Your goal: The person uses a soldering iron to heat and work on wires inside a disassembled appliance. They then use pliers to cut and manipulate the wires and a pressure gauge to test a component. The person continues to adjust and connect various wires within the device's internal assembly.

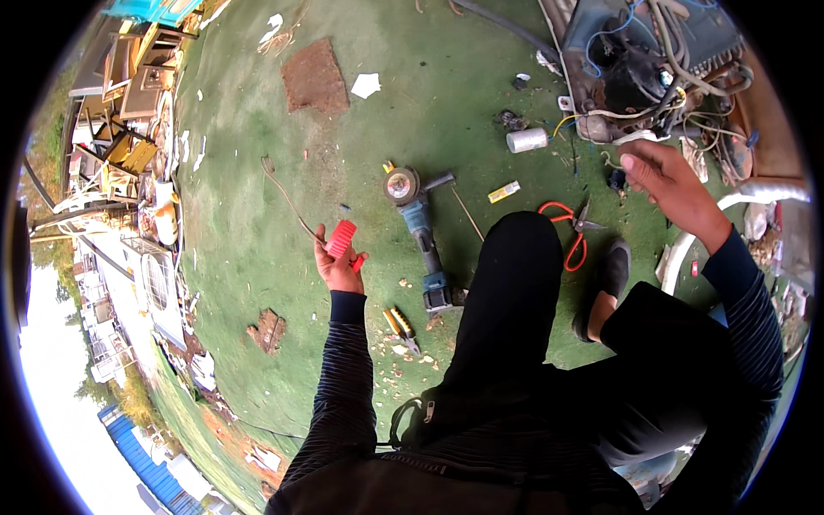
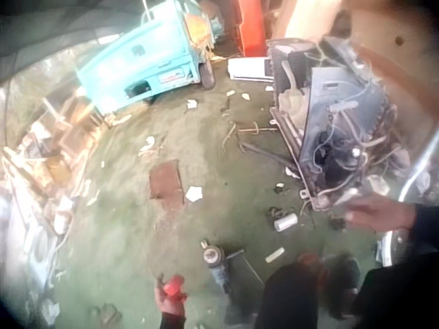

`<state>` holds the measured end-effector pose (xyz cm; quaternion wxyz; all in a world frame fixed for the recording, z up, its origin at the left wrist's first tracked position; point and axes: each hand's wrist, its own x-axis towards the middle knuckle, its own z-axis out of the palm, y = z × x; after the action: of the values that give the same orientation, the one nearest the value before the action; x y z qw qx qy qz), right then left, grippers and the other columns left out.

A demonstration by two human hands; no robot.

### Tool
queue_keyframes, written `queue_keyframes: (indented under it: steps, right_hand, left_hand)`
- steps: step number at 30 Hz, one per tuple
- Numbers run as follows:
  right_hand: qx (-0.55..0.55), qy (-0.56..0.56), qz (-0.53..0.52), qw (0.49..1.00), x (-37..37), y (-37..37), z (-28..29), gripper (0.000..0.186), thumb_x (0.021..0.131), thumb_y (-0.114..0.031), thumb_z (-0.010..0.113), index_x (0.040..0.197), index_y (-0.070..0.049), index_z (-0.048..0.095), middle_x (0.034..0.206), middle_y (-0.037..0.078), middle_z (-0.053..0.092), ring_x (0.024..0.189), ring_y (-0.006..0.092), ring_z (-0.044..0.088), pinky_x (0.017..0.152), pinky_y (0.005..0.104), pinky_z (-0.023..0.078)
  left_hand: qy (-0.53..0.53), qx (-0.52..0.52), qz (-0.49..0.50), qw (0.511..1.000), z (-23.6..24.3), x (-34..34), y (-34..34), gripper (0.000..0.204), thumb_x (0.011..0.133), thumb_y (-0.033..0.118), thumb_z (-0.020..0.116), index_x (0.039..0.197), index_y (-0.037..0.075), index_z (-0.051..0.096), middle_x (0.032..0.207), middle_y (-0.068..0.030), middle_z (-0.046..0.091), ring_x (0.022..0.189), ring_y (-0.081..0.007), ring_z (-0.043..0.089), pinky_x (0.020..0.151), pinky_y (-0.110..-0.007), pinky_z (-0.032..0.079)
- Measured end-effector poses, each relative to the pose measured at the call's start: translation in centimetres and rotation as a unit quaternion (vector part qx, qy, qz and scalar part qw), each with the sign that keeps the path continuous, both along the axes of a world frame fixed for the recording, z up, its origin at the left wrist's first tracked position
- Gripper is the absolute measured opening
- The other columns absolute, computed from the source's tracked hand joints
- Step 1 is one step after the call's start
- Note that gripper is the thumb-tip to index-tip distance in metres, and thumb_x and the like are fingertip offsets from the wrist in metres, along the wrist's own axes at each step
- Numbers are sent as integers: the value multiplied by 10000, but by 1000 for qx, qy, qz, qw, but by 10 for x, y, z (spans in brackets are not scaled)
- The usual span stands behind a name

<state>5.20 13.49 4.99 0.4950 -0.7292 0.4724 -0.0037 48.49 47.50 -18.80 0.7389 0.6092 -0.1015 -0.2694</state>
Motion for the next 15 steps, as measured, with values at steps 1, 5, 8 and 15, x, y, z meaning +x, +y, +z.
queue_keyframes:
  steps: [1, 5, 8, 15]
  right_hand:
    - [4, 14, -4, 1000, -2, 4, 0, 485, 1070, -466, 592, 1242, -18, 663, 892, -16, 588, 805, 75, 542, 649, 254, 445]
    - [24, 22, 30, 999, -15, 5, 0, 439, 1070, -414, 613, 1187, 6, 663, 936, 11, 622, 843, 111, 566, 751, 287, 496]
    - [3, 2, 56, 998, -30, 2, -5, 434, 1070, -364, 626, 1224, 40, 654, 1002, 62, 678, 941, 151, 630, 846, 323, 522]
    - [-98, 179, 153, 967, -24, 33, 26, 481, 996, -408, 677, 1197, 28, 656, 1011, 216, 698, 918, 366, 697, 830, 435, 545]
  left_hand:
    - [-21, 32, 33, 999, -18, 9, 10, 676, 945, -86, 596, 1548, 181, 451, 1031, -16, 651, 688, -112, 584, 541, -317, 577]
    - [-90, 166, 251, 949, -87, 64, 58, 622, 943, -41, 679, 1484, 215, 507, 1057, 41, 602, 773, -122, 562, 564, -346, 501]
    - [-187, 265, 338, 883, -125, 114, 97, 591, 908, -11, 731, 1457, 111, 550, 1106, -2, 636, 919, -167, 583, 720, -384, 515]
    - [-53, 346, 286, 892, -189, 115, 129, 399, 916, 29, 717, 1284, 109, 584, 1229, -56, 624, 992, -240, 630, 740, -492, 593]
